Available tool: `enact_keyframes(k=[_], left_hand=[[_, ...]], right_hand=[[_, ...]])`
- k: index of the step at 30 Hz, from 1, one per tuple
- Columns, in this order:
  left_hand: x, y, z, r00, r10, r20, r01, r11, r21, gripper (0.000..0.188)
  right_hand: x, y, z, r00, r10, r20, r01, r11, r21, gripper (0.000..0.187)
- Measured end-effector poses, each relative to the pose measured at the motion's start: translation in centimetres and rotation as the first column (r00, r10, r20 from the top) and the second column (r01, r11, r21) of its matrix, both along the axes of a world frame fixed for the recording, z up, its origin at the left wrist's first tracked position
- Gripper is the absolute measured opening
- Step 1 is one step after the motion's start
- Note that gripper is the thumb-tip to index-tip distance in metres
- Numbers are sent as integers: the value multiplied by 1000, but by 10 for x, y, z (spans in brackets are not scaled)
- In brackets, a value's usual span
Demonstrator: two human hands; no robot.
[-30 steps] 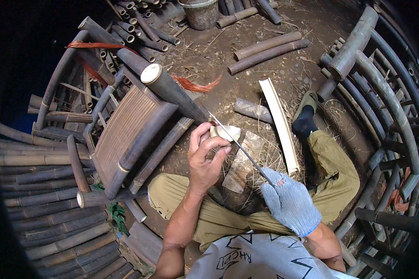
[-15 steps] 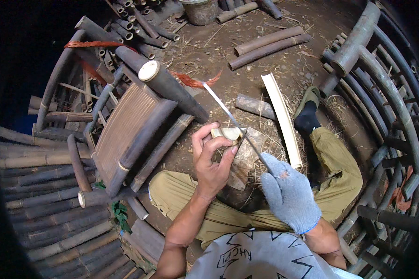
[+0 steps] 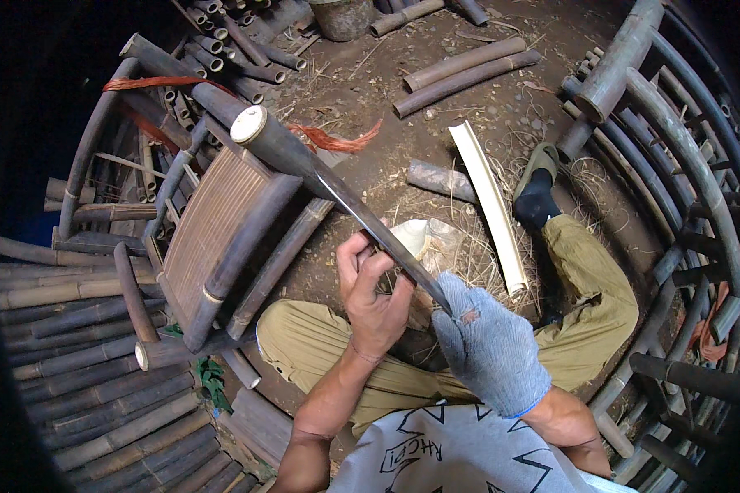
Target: The person shaves bamboo strips using a machete and fits them into the seat of a bamboo chair frame.
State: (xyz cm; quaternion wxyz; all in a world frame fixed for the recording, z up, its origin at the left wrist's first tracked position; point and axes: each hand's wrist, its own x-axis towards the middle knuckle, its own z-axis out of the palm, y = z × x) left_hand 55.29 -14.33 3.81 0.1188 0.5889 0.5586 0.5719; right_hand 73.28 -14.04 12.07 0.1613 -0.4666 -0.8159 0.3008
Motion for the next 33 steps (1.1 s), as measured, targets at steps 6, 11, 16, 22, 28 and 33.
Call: enact_keyframes(k=[6,11,16,22,28,33], left_hand=[[2,-2,-1,1000,3,10,-3,1000,12,34],[4,-3,0,1000,6,1,-6,1000,14,35],[4,-3,-3,1000,24,-6,-24,999,25,36],[4,-4,-3,1000,14,27,-14,1000,-3,33],[5,-2,0,999,3,52,-2,1000,-19,31],[6,3,1,999,43,24,-43,999,22,36]], right_hand=[[0,-4,2,998,11,65,-12,1000,12,42],[1,-5,2,999,13,43,-11,999,-37,41],[0,-6,6,998,11,61,-7,997,-76,39],[-3,-5,4,996,13,88,-7,998,-65,40],[-5,-2,7,993,-7,121,14,998,-59,39],[-4,0,11,992,2,124,7,998,-70,39]])
